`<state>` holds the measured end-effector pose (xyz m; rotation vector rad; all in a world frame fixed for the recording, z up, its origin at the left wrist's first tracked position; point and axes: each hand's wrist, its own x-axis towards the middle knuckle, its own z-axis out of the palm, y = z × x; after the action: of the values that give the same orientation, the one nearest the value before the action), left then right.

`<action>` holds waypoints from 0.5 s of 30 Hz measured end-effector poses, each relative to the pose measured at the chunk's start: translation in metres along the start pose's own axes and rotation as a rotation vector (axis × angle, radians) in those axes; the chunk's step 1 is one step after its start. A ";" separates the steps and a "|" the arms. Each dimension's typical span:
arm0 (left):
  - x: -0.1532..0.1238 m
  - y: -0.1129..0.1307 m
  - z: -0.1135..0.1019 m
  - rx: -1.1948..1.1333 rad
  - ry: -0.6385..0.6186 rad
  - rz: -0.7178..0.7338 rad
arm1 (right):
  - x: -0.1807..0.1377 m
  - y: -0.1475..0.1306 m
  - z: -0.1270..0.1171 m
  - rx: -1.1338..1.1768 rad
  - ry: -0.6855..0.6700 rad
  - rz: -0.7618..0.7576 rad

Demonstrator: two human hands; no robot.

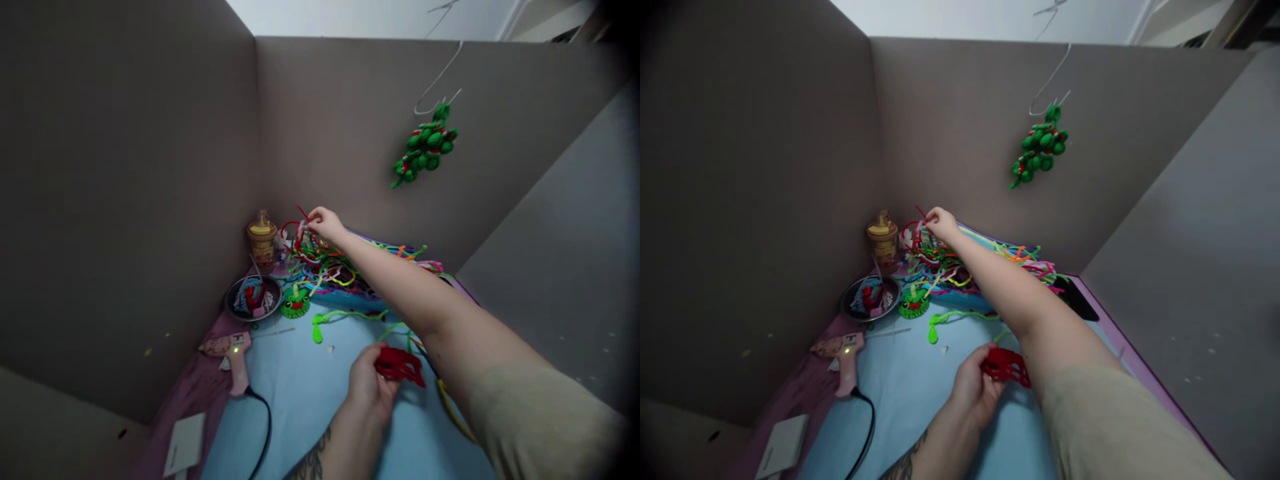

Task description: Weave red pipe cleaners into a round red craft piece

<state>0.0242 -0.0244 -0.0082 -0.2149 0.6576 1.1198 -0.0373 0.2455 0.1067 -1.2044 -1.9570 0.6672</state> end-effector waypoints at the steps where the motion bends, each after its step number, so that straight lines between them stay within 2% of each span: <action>1: 0.000 0.000 0.000 0.002 0.000 0.003 | 0.001 -0.005 -0.002 0.084 0.020 -0.011; 6: 0.005 -0.001 -0.005 0.022 0.003 0.013 | 0.004 -0.034 -0.012 0.348 0.077 -0.085; 11: 0.007 0.000 -0.005 0.045 0.001 0.012 | 0.010 -0.055 -0.014 0.460 0.054 -0.128; 15: 0.007 0.001 -0.005 0.024 -0.003 0.023 | 0.026 -0.068 -0.023 0.540 0.137 -0.245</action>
<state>0.0231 -0.0211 -0.0159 -0.1852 0.6723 1.1334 -0.0619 0.2410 0.1785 -0.6500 -1.6267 0.8830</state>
